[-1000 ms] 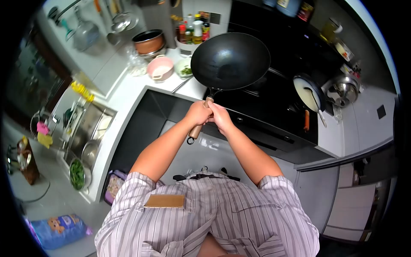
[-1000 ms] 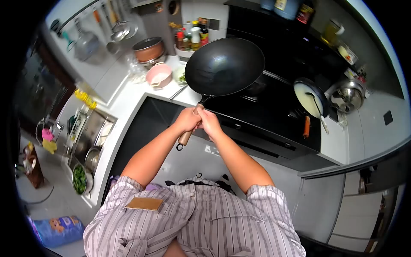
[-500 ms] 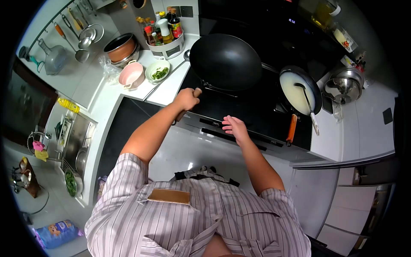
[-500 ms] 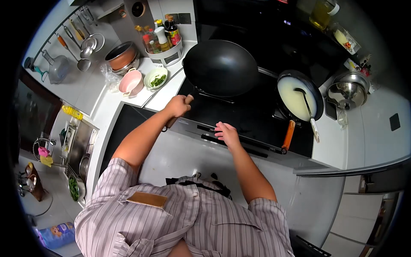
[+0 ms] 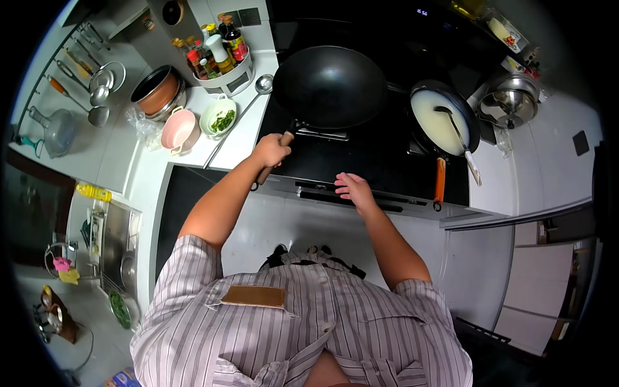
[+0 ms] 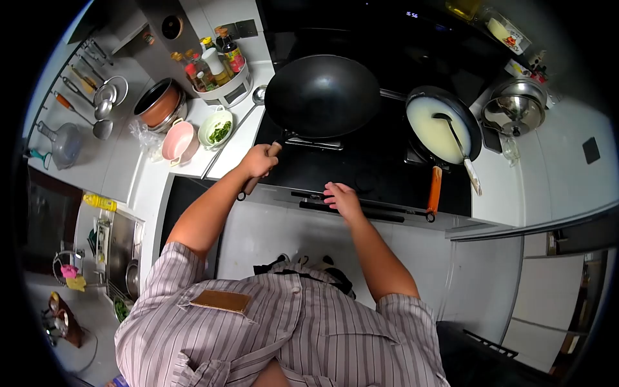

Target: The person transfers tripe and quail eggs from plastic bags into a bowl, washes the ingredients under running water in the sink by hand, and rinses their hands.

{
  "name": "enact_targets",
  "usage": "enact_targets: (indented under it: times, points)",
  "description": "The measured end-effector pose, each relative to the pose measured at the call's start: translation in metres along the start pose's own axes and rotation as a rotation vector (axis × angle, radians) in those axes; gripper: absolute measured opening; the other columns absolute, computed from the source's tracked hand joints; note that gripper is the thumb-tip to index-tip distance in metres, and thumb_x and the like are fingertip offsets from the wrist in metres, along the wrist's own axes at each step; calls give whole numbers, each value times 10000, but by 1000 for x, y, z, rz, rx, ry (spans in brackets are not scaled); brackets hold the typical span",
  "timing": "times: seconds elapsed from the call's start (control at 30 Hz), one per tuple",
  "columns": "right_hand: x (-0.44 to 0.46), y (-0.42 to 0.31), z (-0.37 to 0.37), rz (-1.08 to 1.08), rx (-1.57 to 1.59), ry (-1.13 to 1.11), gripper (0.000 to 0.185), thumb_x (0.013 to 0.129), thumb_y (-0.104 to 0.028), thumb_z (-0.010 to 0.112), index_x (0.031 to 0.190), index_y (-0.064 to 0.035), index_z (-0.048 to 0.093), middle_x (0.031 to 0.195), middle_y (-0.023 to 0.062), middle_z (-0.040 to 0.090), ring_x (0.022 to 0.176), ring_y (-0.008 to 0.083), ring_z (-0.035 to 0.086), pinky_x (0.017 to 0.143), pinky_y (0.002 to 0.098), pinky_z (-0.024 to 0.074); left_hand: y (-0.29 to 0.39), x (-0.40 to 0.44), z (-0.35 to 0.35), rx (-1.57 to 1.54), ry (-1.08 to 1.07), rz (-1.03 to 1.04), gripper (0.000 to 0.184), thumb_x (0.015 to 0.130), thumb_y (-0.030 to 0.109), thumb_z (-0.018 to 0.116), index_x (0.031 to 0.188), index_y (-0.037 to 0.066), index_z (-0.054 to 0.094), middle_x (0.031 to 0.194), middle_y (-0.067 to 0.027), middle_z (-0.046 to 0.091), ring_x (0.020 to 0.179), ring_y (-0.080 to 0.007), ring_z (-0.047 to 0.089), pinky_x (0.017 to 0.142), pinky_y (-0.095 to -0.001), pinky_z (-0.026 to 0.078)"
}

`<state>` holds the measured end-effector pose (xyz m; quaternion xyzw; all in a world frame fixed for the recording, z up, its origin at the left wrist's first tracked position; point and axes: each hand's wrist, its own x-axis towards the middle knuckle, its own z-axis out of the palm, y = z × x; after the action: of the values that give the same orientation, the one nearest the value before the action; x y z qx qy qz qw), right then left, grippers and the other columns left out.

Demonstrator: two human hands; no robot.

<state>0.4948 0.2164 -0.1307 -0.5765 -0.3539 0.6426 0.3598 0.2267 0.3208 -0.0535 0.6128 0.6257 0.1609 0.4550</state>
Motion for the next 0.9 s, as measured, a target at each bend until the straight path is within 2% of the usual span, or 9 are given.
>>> enact_targets:
  times: [0.17,0.2,0.3,0.33,0.5,0.57,0.6,0.73,0.9]
  points:
    - [2,6,27,14,5,85,377,965,-376,542,1154,-59,618,1019,54,667,811,130,628,707,262,485,-29,17,-7,-168,-135,27,233,855,166,631,978,-28,590,634,-68,595,472,-151,556,457,-283,474]
    - [1,10,32,15,7,101,370,966,-373,542,1148,-61,619,1008,49,667,807,125,626,700,260,484,-27,15,-8,-229,-217,-9,332,928,305,595,1039,-7,590,702,-56,613,541,-141,574,497,-282,484]
    - [-2,25,44,26,21,160,348,968,-364,542,1129,-66,621,975,33,665,792,112,621,679,257,479,-30,9,-17,-489,-294,-26,499,957,488,507,1081,12,587,788,-60,629,644,-138,598,594,-296,505]
    - [-2,33,48,38,40,181,340,969,-360,541,1123,-67,621,965,29,665,787,109,619,673,257,477,-40,11,-22,-507,-312,-14,641,951,615,406,1127,28,590,857,-57,635,756,-137,610,702,-308,504]
    - [-18,91,58,122,161,340,273,953,-336,576,1060,-95,643,900,14,654,716,109,600,627,255,457,-123,-7,-2,-965,-159,-132,562,991,530,391,1233,50,553,997,-53,669,840,-138,633,737,-277,489]
    - [-11,115,66,152,197,375,270,950,-351,577,1050,-107,636,886,6,644,722,113,594,628,259,456,-141,-29,10,-876,-121,-280,471,997,465,434,1173,55,583,961,-52,669,854,-132,626,724,-255,481]
    - [-14,129,64,188,211,395,283,949,-358,577,1076,-109,624,887,6,643,721,114,595,628,260,457,-176,-31,38,-811,-190,-246,391,995,419,462,1133,78,597,935,-32,650,825,-122,614,706,-251,472]
    - [19,171,85,261,319,442,333,962,-340,555,1161,-73,568,943,51,644,768,143,601,647,274,469,-217,-54,80,-746,-322,-487,339,986,395,490,1107,99,600,913,-1,619,812,-117,589,737,-264,464]
    - [88,209,96,212,522,475,565,960,-561,439,1169,-51,562,942,87,663,816,174,625,741,325,488,-250,-55,96,-644,-225,-584,326,982,358,495,1126,85,603,959,-20,626,877,-128,586,798,-281,453]
